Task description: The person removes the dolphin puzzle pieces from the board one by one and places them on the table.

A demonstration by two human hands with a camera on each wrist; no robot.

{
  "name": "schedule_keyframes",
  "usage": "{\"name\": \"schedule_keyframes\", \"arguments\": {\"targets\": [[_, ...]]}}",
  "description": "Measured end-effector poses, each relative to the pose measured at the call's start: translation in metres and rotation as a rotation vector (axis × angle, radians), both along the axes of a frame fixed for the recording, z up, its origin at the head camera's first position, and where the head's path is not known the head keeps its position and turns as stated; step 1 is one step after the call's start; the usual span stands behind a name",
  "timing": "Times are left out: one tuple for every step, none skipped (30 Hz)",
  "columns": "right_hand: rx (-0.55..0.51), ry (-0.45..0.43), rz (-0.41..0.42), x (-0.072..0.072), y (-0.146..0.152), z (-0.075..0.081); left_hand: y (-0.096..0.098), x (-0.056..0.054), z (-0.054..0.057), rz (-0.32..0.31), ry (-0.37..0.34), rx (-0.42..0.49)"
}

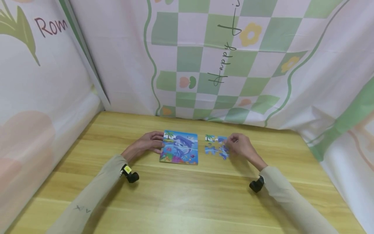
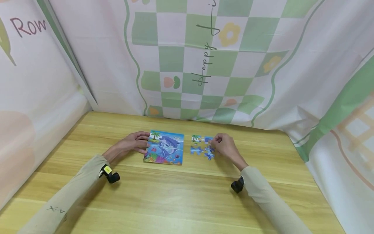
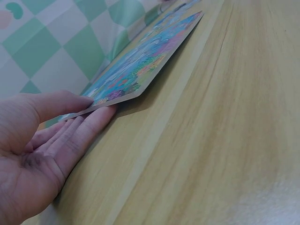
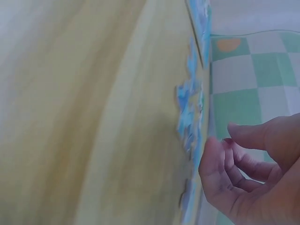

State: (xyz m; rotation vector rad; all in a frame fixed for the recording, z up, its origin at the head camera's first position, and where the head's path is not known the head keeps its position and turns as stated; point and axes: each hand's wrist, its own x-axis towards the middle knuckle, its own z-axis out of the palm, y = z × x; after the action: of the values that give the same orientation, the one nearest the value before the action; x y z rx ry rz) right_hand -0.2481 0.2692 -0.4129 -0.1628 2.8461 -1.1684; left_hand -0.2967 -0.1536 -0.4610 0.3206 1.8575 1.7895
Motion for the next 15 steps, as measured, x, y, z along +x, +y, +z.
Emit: {"name": "schedule_keyframes", "arguments": {"targets": [[0.004, 0.001, 0.001, -0.001, -0.002, 0.001, 0.0, 0.0, 0.0, 0.003, -0.002, 0.003], [0.007, -0.003, 0.0, -0.002, -0.004, 0.003, 0.0, 0.0, 0.0, 0.006, -0.004, 0.006], [0.003, -0.01, -0.003, -0.003, -0.006, 0.004, 0.0, 0.0, -0.001, 0.006, -0.005, 0.007], [-0.005, -0.019, -0.004, -0.004, -0.009, 0.006, 0.0, 0.0, -0.001, 0.008, -0.006, 0.006], [-0.015, -0.023, -0.003, -0.004, -0.012, 0.007, 0.0, -0.001, -0.001, 0.011, -0.009, 0.005], [-0.029, -0.032, -0.002, -0.005, -0.015, 0.008, 0.0, -0.001, -0.002, 0.013, -0.009, 0.002], [-0.037, -0.032, 0.002, -0.005, -0.018, 0.009, 0.0, -0.002, -0.002, 0.014, -0.011, 0.001], [-0.047, -0.031, 0.008, -0.006, -0.021, 0.01, 0.0, -0.002, -0.003, 0.015, -0.014, 0.002], [-0.059, -0.029, 0.018, -0.007, -0.024, 0.01, 0.0, -0.002, -0.003, 0.016, -0.015, 0.0], [-0.063, -0.02, 0.027, -0.008, -0.027, 0.01, 0.0, -0.003, -0.003, 0.018, -0.017, 0.001], [-0.065, -0.012, 0.036, -0.009, -0.03, 0.01, 0.0, -0.003, -0.003, 0.018, -0.018, 0.003], [-0.055, -0.004, 0.041, -0.01, -0.034, 0.009, 0.0, -0.003, -0.003, 0.02, -0.021, 0.004], [-0.049, 0.005, 0.053, -0.011, -0.037, 0.009, 0.0, -0.003, -0.003, 0.023, -0.024, 0.005], [-0.052, 0.0, 0.059, -0.013, -0.041, 0.008, 0.0, -0.003, -0.003, 0.024, -0.023, 0.003], [-0.055, -0.004, 0.067, -0.014, -0.046, 0.008, 0.0, -0.002, -0.003, 0.023, -0.02, 0.001]]}}
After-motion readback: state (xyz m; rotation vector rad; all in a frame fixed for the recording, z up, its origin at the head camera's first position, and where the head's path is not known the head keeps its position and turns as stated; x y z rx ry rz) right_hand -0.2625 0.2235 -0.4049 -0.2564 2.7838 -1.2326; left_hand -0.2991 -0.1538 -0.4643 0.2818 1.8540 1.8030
